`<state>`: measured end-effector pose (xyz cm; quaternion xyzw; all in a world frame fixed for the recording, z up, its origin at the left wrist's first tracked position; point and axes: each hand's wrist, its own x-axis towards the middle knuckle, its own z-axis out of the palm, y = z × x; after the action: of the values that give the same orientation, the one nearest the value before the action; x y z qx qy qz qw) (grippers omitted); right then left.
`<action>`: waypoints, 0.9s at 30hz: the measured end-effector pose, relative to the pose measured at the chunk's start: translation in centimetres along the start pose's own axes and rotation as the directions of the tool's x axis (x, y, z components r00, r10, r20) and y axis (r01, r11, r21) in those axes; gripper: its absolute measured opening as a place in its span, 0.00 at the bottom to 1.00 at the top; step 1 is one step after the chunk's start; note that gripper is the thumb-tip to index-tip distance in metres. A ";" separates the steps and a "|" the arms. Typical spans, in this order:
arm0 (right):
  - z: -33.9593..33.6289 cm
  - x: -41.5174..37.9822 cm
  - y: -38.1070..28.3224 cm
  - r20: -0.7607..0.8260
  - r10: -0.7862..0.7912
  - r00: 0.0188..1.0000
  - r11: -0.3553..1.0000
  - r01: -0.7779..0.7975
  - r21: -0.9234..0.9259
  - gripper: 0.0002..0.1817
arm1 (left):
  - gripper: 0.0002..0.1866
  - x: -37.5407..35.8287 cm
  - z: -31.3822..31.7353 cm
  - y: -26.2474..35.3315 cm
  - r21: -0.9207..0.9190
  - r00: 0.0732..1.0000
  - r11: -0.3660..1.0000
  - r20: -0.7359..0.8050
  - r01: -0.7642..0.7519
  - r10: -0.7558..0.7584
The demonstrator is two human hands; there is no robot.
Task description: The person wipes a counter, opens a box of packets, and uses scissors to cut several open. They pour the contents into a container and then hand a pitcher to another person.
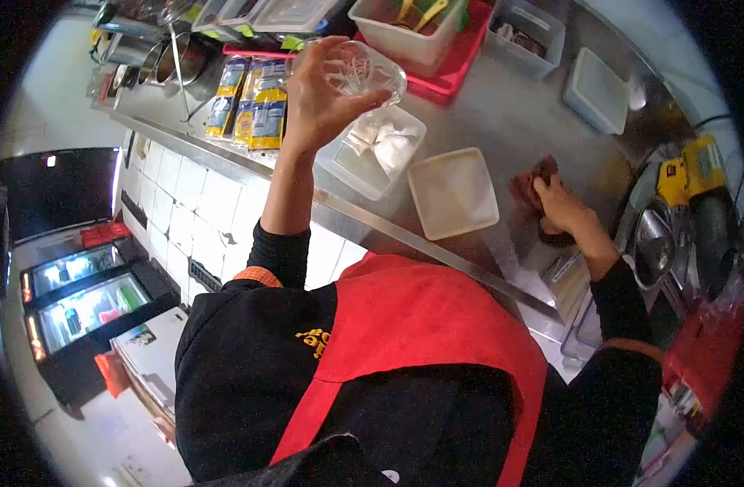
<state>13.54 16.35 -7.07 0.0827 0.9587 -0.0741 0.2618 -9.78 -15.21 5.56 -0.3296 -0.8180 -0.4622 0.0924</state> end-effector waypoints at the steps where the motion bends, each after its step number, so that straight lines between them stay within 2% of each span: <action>1: -2.0 -1.0 -0.8 0.153 -0.049 0.987 0.999 0.046 0.025 0.35 | 0.36 -0.2 -0.5 -0.3 -0.017 1.000 1.000 -0.017 0.012 -0.012; 2: -3.3 -1.8 -1.8 0.302 -0.094 0.949 0.995 0.080 0.058 0.33 | 0.36 -0.4 -1.2 -0.3 -0.055 0.998 0.997 -0.036 0.058 -0.060; 3: -3.7 -2.4 -2.8 0.298 -0.093 0.950 0.995 0.082 0.048 0.33 | 0.36 -0.6 -1.9 -0.4 -0.057 0.997 0.997 -0.047 0.056 -0.058; 5: -4.4 -3.1 -4.5 0.458 -0.183 0.870 0.981 0.194 0.025 0.26 | 0.37 -1.3 -3.3 -1.0 0.033 0.989 0.994 -0.103 0.105 -0.101; 6: -4.4 -3.4 -4.9 0.456 -0.190 0.869 0.978 0.206 0.015 0.26 | 0.39 -1.7 -3.9 -1.0 0.072 0.986 0.991 -0.137 0.110 -0.099; 7: -4.3 -3.3 -5.2 0.459 -0.270 0.846 0.962 0.259 0.087 0.24 | 0.39 -2.0 -4.6 -1.2 0.081 0.983 0.990 -0.153 0.118 -0.105; 8: -4.1 -3.4 -5.5 0.461 -0.351 0.815 0.936 0.310 0.164 0.22 | 0.39 -2.4 -5.5 -0.9 0.109 0.974 0.981 -0.181 0.160 -0.138; 9: -4.3 -3.7 -5.7 0.472 -0.363 0.804 0.931 0.327 0.160 0.22 | 0.40 -3.1 -6.3 -0.7 0.135 0.962 0.969 -0.209 0.207 -0.176; 10: -5.2 -3.9 -5.6 0.392 -0.367 0.843 0.929 0.308 0.206 0.20 | 0.41 -3.8 -6.9 -1.4 0.151 0.949 0.962 -0.253 0.229 -0.186; 11: -6.0 -3.8 -5.3 0.301 -0.362 0.882 0.923 0.293 0.250 0.20 | 0.41 -4.4 -7.8 -1.7 0.145 0.924 0.940 -0.278 0.310 -0.262; 12: -6.2 -3.7 -4.6 0.299 -0.367 0.881 0.922 0.301 0.244 0.20 | 0.42 -4.7 -8.8 -1.6 0.136 0.904 0.930 -0.319 0.341 -0.285; 14: -6.0 -3.3 -3.2 -0.103 -0.220 0.970 0.844 0.242 0.479 0.12 | 0.42 -5.3 -11.0 -1.9 0.160 0.861 0.890 -0.374 0.427 -0.346; 15: -6.5 -3.3 -3.1 -0.107 -0.213 0.971 0.840 0.237 0.487 0.12 | 0.42 -5.3 -12.1 -2.4 0.190 0.838 0.859 -0.395 0.476 -0.377; 16: -7.6 -3.4 -3.1 -0.177 -0.207 0.962 0.875 0.263 0.406 0.08 | 0.43 -5.3 -13.4 -4.0 0.297 0.829 0.807 -0.421 0.511 -0.369; 17: -8.6 -3.6 -3.1 -0.247 -0.204 0.947 0.906 0.278 0.319 0.06 | 0.43 -5.5 -14.5 -6.2 0.311 0.811 0.789 -0.457 0.530 -0.365; 18: -9.5 -3.9 -3.7 -0.249 -0.189 0.950 0.908 0.265 0.324 0.06 | 0.43 -5.4 -15.6 -7.9 0.338 0.790 0.755 -0.489 0.562 -0.370; 21: -10.7 -3.6 -5.9 -0.262 -0.085 0.961 0.941 0.164 0.296 0.11 | 0.43 -5.0 -18.6 -14.3 0.330 0.738 0.720 -0.568 0.610 -0.364; 23: -9.9 -2.0 -7.1 -0.415 -0.128 0.901 0.979 0.181 0.090 0.12 | 0.44 -4.3 -20.6 -18.0 0.392 0.691 0.610 -0.610 0.689 -0.388; 24: -9.5 -1.4 -8.1 -0.418 -0.106 0.902 0.982 0.160 0.098 0.12 | 0.44 -4.2 -21.7 -19.9 0.398 0.673 0.578 -0.620 0.712 -0.403; 25: -9.2 -0.7 -9.4 -0.474 -0.086 0.876 0.947 0.220 0.234 0.10 | 0.45 -3.9 -22.7 -21.8 0.405 0.658 0.548 -0.629 0.732 -0.413; 26: -8.9 -0.1 -10.7 -0.529 -0.059 0.847 0.889 0.285 0.358 0.08 | 0.45 -3.5 -23.4 -24.7 0.409 0.674 0.565 -0.614 0.716 -0.410; 27: -8.5 0.2 -11.8 -0.533 -0.041 0.845 0.889 0.274 0.366 0.08 | 0.46 -3.4 -24.4 -28.2 0.335 0.670 0.631 -0.614 0.700 -0.416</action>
<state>6.86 6.44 1.28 0.0737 0.9566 -0.2799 -0.0336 -28.52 -46.72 -2.05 0.1178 -0.9249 -0.2799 0.2288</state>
